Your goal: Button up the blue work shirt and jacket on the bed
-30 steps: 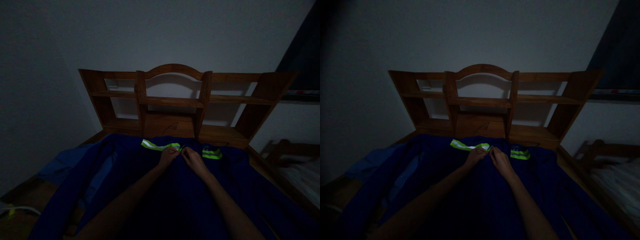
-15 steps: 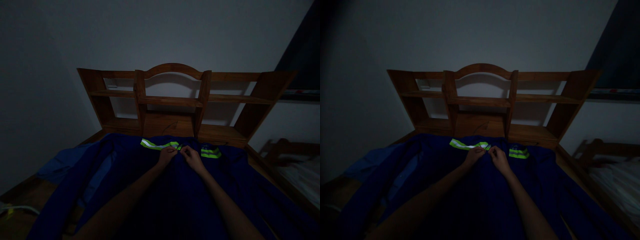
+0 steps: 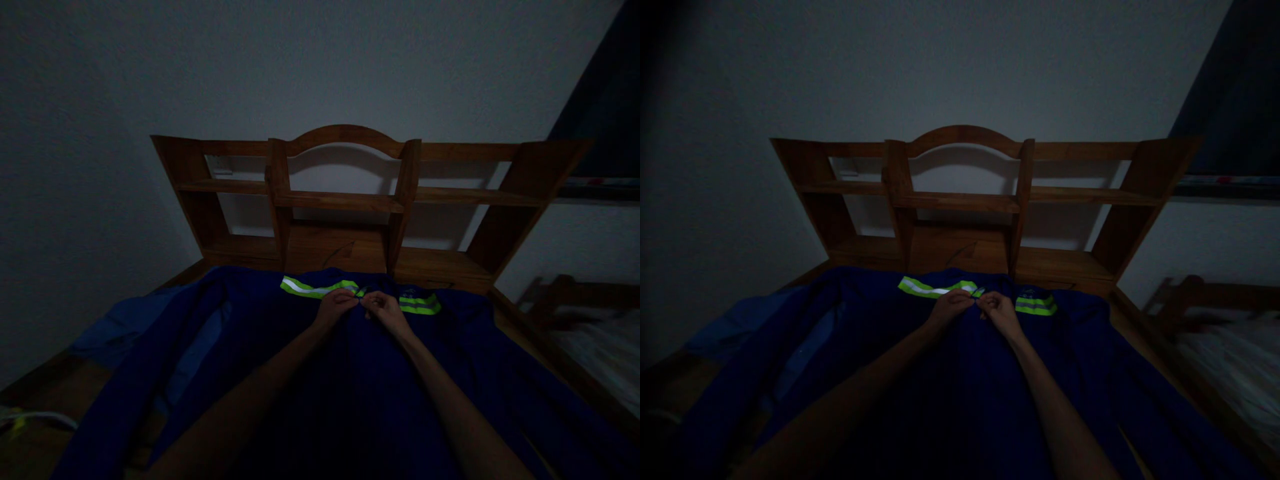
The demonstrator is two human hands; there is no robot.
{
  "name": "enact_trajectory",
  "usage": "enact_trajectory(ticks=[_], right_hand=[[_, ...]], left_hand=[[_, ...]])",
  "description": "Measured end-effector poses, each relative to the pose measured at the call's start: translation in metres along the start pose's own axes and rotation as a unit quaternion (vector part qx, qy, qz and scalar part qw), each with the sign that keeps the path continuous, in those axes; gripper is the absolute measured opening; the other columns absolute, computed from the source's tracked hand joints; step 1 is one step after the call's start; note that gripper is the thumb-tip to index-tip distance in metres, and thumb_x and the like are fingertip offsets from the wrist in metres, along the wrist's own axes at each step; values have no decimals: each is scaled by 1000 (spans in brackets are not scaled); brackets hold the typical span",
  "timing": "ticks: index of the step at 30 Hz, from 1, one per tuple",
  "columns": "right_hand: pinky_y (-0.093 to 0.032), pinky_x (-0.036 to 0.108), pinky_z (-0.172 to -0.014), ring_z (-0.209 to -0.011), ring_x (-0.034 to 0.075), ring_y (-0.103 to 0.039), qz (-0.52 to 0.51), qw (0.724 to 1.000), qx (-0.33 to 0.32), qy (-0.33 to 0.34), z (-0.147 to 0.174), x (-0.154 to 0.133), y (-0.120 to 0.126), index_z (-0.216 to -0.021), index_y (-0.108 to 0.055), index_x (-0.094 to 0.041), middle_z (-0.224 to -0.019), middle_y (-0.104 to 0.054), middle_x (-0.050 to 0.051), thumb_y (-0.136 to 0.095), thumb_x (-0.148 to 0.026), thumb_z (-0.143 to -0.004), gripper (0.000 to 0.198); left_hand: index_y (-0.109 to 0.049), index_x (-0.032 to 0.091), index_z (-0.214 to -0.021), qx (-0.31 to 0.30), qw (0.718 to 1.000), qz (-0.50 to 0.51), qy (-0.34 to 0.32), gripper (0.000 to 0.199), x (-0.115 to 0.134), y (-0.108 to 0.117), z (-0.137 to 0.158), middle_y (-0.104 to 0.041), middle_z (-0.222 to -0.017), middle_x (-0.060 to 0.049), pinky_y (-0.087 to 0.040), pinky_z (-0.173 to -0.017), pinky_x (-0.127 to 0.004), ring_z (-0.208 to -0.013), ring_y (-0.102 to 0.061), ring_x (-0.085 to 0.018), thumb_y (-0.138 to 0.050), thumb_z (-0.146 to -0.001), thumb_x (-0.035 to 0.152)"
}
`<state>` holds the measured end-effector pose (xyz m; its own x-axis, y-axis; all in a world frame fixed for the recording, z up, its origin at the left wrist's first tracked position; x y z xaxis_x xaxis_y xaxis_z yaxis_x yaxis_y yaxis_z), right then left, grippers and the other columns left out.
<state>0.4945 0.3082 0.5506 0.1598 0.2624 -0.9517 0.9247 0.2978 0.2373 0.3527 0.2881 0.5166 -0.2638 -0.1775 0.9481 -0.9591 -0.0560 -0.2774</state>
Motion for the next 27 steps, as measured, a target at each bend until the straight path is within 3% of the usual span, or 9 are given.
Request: enact_trajectory(ticks=[4, 11, 13, 18, 27], right_hand=[[-40, 23, -51, -48, 11, -53, -11, 1000, -7, -2, 2, -3, -1, -80, -60, -15, -54, -58, -2, -70, -43, -67, 33], [-37, 22, -49, -47, 10, -51, -4, 1000, 15, -5, 4, -7, 0, -79, -61, -15, -51, -56, -2, -68, -45, -66, 33], [-36, 22, -49, -46, 10, -50, 3, 1000, 11, 4, 4, -8, 0, -80, -61, -15, -51, -56, -3, -67, -45, -68, 33], [-36, 21, -50, -49, 10, -52, 27, 999, -16, 36, 2, -8, -3, -83, -61, -16, -56, -58, -2, -66, -47, -70, 34], [-39, 23, -51, -50, 12, -54, 52, 998, -34, 19, 1, -4, -4, -84, -62, -17, -55, -59, -1, -62, -53, -72, 38]], left_hand=[[-64, 14, -78, 1, 999, -37, 1, 38, 2, -2, 1, -66, -73, -4, -41, -60, -23, -67, -58, -15, -79, -53, 38], [-60, 14, -61, -33, 983, -166, -70, 40, 12, -14, 7, -53, -58, 2, -33, -55, -21, -59, -47, -12, -55, -75, 51], [-59, 14, -61, -38, 983, -168, -59, 42, 11, -15, 7, -50, -56, 3, -30, -52, -21, -56, -44, -11, -51, -77, 52], [-53, 15, -57, -26, 992, -125, -4, 35, 2, -10, 5, -42, -50, 4, -26, -47, -22, -48, -37, -10, -51, -74, 45], [-54, 16, -57, -18, 991, -129, -31, 19, 7, -9, 5, -46, -54, 3, -32, -54, -22, -56, -43, -12, -53, -67, 33]])
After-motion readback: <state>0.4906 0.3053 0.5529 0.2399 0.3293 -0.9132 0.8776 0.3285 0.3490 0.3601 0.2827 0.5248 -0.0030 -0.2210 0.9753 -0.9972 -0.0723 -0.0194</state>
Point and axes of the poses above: each hand's wrist, its own z-axis away from the middle knuckle, its own y-axis out of the back of the hand, x = y × z, the point moved 8 cm from there along -z, towards the middle knuckle
